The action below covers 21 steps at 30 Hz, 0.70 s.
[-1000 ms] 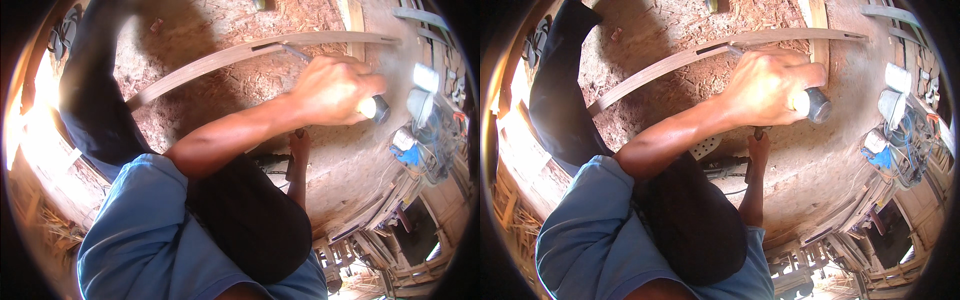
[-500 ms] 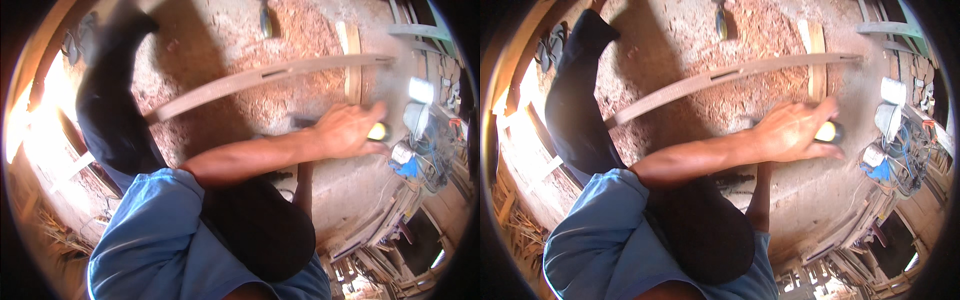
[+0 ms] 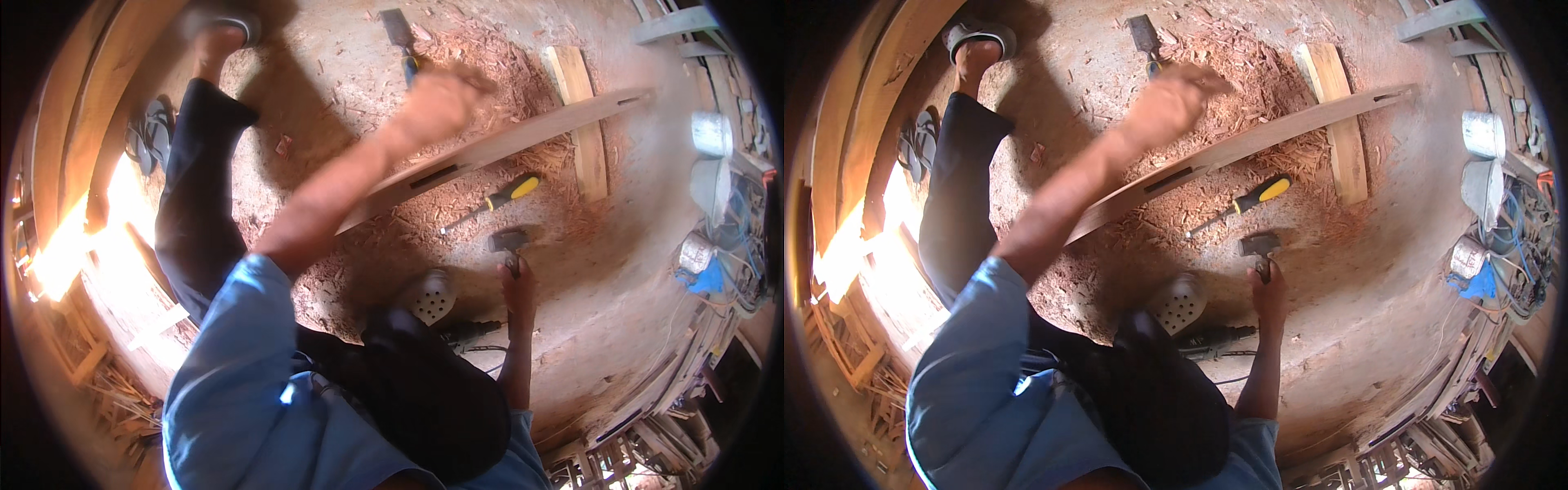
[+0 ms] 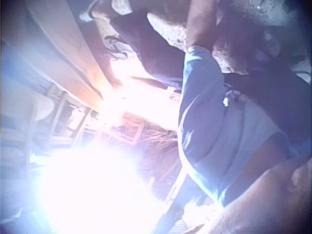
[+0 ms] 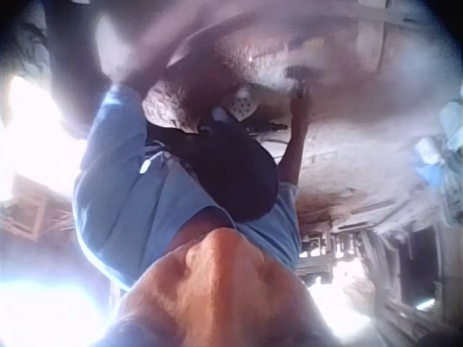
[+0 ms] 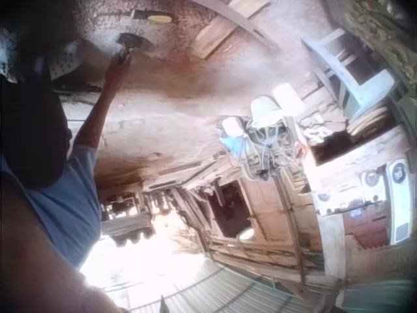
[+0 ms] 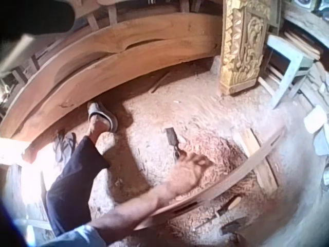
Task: The person carves a long wooden plank using a chisel and hammer, then drills holes into it with a power drill. The person is sitting on the floor during the task.
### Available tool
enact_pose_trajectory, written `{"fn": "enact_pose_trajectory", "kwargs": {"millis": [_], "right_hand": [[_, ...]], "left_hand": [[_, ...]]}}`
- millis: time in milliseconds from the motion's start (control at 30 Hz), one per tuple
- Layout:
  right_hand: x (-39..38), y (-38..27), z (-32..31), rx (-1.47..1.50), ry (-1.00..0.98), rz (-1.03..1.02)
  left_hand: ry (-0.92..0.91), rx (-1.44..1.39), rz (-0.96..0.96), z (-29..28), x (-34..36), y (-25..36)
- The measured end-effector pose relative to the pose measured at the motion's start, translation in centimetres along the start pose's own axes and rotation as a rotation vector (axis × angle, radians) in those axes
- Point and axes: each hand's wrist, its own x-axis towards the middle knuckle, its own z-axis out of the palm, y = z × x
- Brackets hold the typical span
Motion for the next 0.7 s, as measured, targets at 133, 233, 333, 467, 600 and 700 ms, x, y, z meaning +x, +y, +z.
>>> {"fn": "enact_pose_trajectory", "kwargs": {"millis": [133,233,333,467,600,700], "right_hand": [[-0.1,-0.4,-0.7,-0.057,-0.002,-0.13],[-0.4,-0.9,-1.1,-0.058,0.005,-0.127],[-0.4,-0.7,-0.9,-0.073,0.0,-0.113],[0.0,0.5,0.8,-0.115,0.061,-0.141],[0.9,1.1,2.9,-0.015,0.103,-0.103],[0.7,0.0,2.7,0.08,0.048,0.06]], "left_hand": [[-0.459,0.479,0.107,1.9,1.6,-9.4],[-0.513,0.537,0.255,2.6,1.7,-10.8],[-0.443,0.241,0.226,-0.5,2.0,-10.3],[0.188,-0.222,0.214,-8.7,2.5,-8.2],[0.442,-0.889,-0.137,-15.4,-0.1,-2.3],[0.337,-1.173,0.099,-18.1,-2.2,2.1]]}}
